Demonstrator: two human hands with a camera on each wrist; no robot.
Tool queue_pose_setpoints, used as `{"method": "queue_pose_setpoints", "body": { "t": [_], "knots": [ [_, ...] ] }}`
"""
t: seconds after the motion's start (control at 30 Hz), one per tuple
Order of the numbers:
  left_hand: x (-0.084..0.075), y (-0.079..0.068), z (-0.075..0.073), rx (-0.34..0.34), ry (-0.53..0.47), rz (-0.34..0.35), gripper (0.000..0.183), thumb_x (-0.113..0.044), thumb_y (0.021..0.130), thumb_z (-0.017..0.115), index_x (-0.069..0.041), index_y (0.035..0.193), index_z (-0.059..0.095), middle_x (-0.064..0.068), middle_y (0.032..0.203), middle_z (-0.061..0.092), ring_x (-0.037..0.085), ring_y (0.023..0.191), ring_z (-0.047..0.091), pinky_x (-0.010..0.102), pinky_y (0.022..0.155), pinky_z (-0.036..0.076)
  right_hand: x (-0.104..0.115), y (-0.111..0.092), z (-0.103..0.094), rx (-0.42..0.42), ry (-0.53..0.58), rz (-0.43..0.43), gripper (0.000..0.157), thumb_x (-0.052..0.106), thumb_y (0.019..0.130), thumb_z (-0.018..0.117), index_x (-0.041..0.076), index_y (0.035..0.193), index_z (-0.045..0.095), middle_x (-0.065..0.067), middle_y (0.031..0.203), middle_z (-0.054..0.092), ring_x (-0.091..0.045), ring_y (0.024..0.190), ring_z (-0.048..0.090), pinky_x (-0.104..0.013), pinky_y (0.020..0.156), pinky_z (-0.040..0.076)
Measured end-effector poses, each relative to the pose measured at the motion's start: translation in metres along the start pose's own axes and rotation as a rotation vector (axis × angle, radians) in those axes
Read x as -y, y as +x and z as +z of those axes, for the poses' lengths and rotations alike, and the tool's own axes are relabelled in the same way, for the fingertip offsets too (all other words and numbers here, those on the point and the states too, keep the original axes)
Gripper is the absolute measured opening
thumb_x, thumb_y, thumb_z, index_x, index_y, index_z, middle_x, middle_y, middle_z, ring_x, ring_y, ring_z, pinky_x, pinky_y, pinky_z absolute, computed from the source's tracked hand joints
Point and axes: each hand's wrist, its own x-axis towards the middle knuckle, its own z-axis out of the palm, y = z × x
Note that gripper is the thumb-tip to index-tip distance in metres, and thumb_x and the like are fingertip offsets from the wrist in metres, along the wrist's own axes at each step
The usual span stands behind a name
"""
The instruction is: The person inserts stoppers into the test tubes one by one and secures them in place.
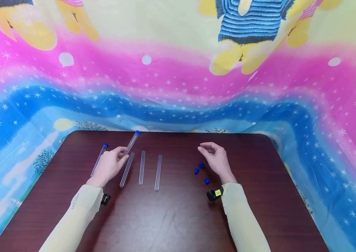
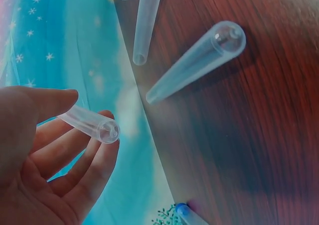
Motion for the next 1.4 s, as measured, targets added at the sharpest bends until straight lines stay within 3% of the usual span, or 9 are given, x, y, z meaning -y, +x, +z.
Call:
{"method": "queue_pose_setpoints", "body": {
  "t": [0.23,0.53,0.77,1.07,1.4],
  "knots": [
    [0.010,0.001,-0.002,-0.013,0.007,-0.004,0.029,-0.012,0.095,0.073,-0.002,0.121,0.068,0.015,0.102,0.075,0.032,0.089,0.073,0.049,0.074,0.054,-0.002,-0.002,-0.001,-0.013,-0.014,0.005,0.043,0.049,0.094,0.072,0.015,0.122,0.072,-0.006,0.119,0.070,-0.024,0.106,0.066,-0.047,0.094,0.049],
    [0.020,-0.004,-0.008,0.033,0.018,-0.066,0.033,-0.015,0.096,0.072,-0.002,0.126,0.066,0.015,0.105,0.074,0.033,0.092,0.072,0.051,0.078,0.054,-0.004,-0.005,-0.004,0.002,-0.024,0.004,0.047,0.046,0.096,0.070,0.011,0.127,0.070,-0.010,0.121,0.069,-0.028,0.108,0.065,-0.049,0.096,0.048],
    [0.029,-0.007,-0.010,0.042,0.050,-0.087,0.032,-0.015,0.095,0.072,-0.002,0.124,0.067,0.013,0.100,0.074,0.032,0.087,0.071,0.052,0.076,0.053,-0.008,-0.005,-0.004,0.010,-0.018,-0.016,0.044,0.037,0.099,0.069,0.011,0.134,0.066,-0.012,0.122,0.069,-0.028,0.111,0.064,-0.042,0.097,0.047],
    [0.035,-0.012,-0.011,0.061,0.082,-0.122,0.035,-0.015,0.093,0.075,0.002,0.123,0.068,0.015,0.096,0.067,0.030,0.082,0.066,0.049,0.074,0.053,-0.011,-0.007,-0.004,0.014,-0.024,0.003,0.045,0.044,0.097,0.070,0.015,0.131,0.067,-0.007,0.120,0.070,-0.024,0.108,0.065,-0.046,0.096,0.049],
    [0.043,-0.011,-0.011,0.108,0.104,-0.192,0.037,-0.015,0.093,0.074,0.003,0.124,0.066,0.007,0.078,0.065,0.024,0.070,0.064,0.046,0.067,0.052,-0.015,-0.007,-0.006,0.037,-0.039,0.010,0.044,0.042,0.097,0.069,0.015,0.132,0.066,-0.007,0.120,0.070,-0.026,0.109,0.065,-0.048,0.097,0.048]
  ]
}}
